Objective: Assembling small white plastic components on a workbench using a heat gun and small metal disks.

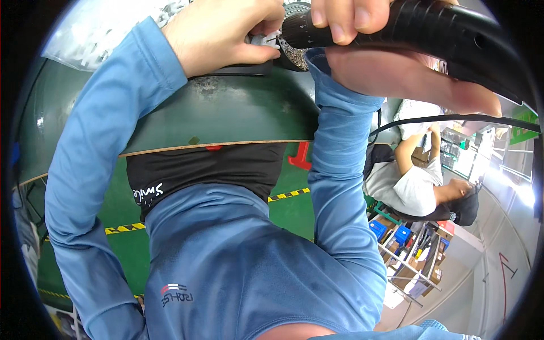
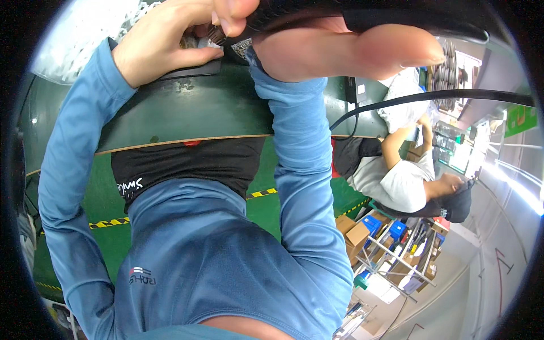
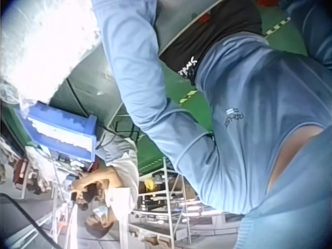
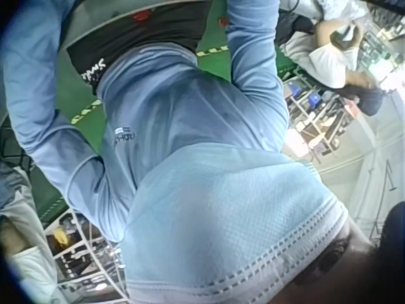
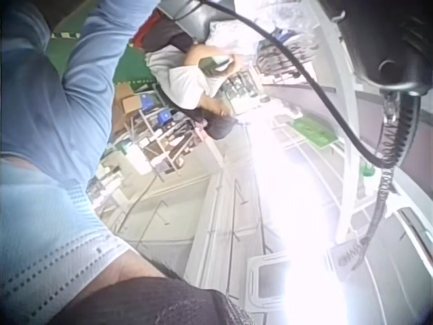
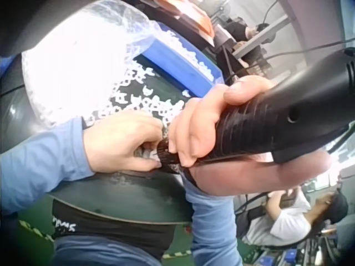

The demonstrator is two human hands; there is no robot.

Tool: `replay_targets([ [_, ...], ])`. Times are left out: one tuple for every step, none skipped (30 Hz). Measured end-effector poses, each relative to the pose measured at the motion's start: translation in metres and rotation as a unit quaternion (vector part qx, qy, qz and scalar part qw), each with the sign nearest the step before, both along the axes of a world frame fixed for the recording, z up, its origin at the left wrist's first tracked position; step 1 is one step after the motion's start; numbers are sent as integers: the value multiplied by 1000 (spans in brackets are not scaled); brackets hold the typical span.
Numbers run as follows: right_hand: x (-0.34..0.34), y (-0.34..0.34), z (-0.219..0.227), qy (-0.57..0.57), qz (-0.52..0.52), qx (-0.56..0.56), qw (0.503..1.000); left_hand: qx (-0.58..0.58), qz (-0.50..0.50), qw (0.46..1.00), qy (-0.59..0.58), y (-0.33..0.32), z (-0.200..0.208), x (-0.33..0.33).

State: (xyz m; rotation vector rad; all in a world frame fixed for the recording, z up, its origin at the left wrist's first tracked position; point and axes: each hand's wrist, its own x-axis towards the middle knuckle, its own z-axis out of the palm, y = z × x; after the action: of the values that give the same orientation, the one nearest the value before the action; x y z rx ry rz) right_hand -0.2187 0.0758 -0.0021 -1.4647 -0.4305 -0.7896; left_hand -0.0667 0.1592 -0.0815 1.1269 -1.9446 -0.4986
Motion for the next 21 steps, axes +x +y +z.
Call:
replay_targets([
  [1, 6, 0, -14, -18, 32, 999, 0, 0, 1000, 0, 1, 1, 0],
  [2, 10, 0, -29, -36, 64, 997, 0, 9, 1000, -6, 3, 3, 0],
  [3, 9, -1, -29, -35, 64, 997, 0, 18, 1000, -14, 5, 6, -1],
  [4, 8, -2, -31, -30, 60, 997, 0, 19, 1000, -14, 6, 6, 0],
  [5, 7, -4, -33, -24, 55, 998, -9, 20, 1000, -13, 7, 6, 0],
  [3, 3, -3, -33, -26, 53, 998, -21, 17, 1000, -11, 7, 7, 0],
  [1, -2, -1, -20, -8, 20, 1000, -23, 15, 1000, -9, 5, 7, -1],
  [-2, -6, 0, -7, 11, -13, 1000, -8, 11, 1000, -8, 3, 7, -2],
  [-1, -6, 0, -7, 13, -11, 1000, 9, 10, 1000, -9, 3, 6, -1],
  [-1, -5, 0, -7, 16, -12, 1000, 10, 12, 1000, -9, 3, 6, 0],
  [-1, -4, -1, -7, 19, -13, 1000, 4, 10, 1000, -8, 2, 5, 0],
  [-1, -5, -1, -7, 20, -12, 1000, -2, 9, 1000, -8, 3, 5, 0],
  [-2, -6, -1, -4, 22, -7, 1000, -1, 10, 1000, -8, 3, 6, 0],
  [-2, -6, -2, 0, 24, -1, 1000, -2, 11, 1000, -11, 4, 7, 0],
  [-1, -7, -2, 0, 25, -1, 1000, -3, 12, 1000, -14, 4, 8, 0],
  [0, -10, -2, -8, 40, -6, 999, -2, 13, 1000, -14, 4, 8, 0],
  [1, -11, -2, -15, 54, -12, 998, 8, 12, 1000, -13, 3, 8, 0],
  [2, -11, -2, -13, 53, -13, 998, 18, 10, 1000, -12, 2, 7, -1],
  [1, -11, -1, -12, 59, -26, 998, 17, 9, 1000, -10, 0, 4, -2],
  [1, -11, -1, -10, 64, -40, 997, -11, -5, 1000, 23, -3, -1, -5],
  [2, -12, -8, -11, 66, -38, 997, -35, -17, 998, 54, -4, -3, -5],
])
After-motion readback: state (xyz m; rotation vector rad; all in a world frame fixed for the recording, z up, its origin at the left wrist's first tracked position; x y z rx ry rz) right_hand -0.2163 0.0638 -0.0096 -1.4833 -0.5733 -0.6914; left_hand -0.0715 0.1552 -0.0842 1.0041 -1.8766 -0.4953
